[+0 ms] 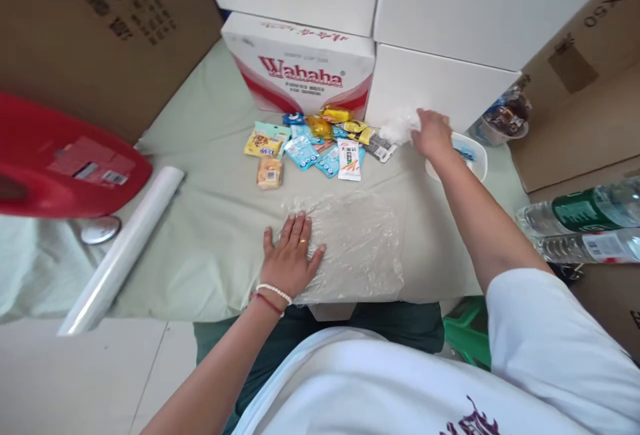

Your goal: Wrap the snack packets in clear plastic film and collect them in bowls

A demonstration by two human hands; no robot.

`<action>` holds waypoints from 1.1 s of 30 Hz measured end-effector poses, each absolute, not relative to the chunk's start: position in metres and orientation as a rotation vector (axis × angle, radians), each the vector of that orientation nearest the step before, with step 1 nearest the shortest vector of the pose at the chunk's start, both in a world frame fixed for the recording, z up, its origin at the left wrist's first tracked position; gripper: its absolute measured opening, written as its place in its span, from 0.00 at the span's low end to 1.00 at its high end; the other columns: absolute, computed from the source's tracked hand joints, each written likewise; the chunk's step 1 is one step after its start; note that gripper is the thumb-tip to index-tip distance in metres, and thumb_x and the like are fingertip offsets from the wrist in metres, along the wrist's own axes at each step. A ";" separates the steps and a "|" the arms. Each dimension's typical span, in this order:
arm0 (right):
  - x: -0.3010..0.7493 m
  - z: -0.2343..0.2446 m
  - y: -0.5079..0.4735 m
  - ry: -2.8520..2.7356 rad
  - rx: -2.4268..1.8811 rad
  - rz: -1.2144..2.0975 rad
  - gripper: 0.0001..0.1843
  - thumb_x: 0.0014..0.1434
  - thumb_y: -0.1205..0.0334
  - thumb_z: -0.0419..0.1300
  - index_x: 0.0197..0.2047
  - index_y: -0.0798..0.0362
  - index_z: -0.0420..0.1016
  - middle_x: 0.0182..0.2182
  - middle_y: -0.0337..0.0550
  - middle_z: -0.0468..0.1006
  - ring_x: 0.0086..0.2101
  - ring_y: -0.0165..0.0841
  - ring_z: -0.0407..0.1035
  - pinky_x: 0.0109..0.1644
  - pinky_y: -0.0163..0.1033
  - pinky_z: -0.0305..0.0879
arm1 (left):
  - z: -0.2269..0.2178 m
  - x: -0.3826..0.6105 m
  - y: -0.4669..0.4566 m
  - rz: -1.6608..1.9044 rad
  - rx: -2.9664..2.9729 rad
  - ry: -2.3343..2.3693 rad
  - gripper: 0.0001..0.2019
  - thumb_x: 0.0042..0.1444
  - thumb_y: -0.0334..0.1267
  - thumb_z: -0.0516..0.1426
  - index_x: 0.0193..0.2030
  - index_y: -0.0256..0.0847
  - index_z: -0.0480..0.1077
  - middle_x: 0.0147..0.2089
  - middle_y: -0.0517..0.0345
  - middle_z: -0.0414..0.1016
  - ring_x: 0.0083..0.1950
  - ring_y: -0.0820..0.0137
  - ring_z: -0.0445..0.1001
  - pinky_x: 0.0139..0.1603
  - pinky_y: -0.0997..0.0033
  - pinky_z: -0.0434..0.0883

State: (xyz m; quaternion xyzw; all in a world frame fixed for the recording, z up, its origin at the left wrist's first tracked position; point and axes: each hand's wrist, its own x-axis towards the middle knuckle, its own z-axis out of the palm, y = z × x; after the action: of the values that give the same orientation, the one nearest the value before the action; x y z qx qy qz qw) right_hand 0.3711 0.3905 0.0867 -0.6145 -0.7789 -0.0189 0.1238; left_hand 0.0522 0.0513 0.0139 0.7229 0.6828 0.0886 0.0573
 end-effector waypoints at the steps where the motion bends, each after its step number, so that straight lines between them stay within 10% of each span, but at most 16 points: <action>1: 0.366 0.092 0.375 -2.214 -1.776 -0.125 0.34 0.69 0.56 0.55 0.74 0.60 0.59 0.69 0.68 0.61 0.67 0.61 0.55 0.66 0.70 0.54 | 0.014 0.052 0.051 0.259 2.194 2.066 0.35 0.71 0.54 0.42 0.78 0.36 0.51 0.80 0.40 0.50 0.80 0.52 0.50 0.77 0.31 0.36; 8: 0.285 0.066 0.162 -2.749 -0.937 0.309 0.32 0.73 0.49 0.51 0.76 0.49 0.57 0.74 0.53 0.58 0.72 0.47 0.51 0.73 0.60 0.55 | 0.014 0.049 0.049 0.243 2.221 2.015 0.40 0.70 0.58 0.44 0.79 0.34 0.47 0.80 0.38 0.46 0.81 0.47 0.47 0.76 0.27 0.37; 13: 0.303 0.021 0.097 -2.830 -1.183 0.266 0.31 0.75 0.49 0.49 0.77 0.47 0.57 0.75 0.48 0.56 0.74 0.47 0.46 0.76 0.63 0.45 | 0.011 0.039 0.044 0.265 2.293 1.944 0.40 0.70 0.59 0.43 0.79 0.33 0.46 0.81 0.38 0.43 0.81 0.48 0.47 0.76 0.27 0.36; 25: 0.299 0.076 0.204 -2.633 -1.372 0.065 0.23 0.72 0.60 0.47 0.61 0.59 0.75 0.52 0.60 0.79 0.55 0.50 0.67 0.61 0.54 0.65 | 0.016 0.014 0.045 0.187 2.357 1.851 0.36 0.71 0.59 0.42 0.79 0.42 0.48 0.81 0.47 0.46 0.82 0.50 0.43 0.75 0.22 0.34; 33: 0.157 0.088 0.337 -3.280 -1.319 0.067 0.36 0.57 0.72 0.64 0.69 0.49 0.69 0.62 0.53 0.73 0.58 0.53 0.64 0.57 0.51 0.64 | 0.020 0.017 0.045 0.143 2.340 1.873 0.35 0.71 0.58 0.43 0.79 0.44 0.49 0.81 0.49 0.48 0.82 0.50 0.45 0.76 0.25 0.39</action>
State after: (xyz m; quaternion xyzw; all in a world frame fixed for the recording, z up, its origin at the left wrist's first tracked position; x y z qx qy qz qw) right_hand 0.1569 0.3368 0.0885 -0.3658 -0.9097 0.0185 -0.1958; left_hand 0.0166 0.0451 0.0201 0.7779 0.6227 0.0475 0.0702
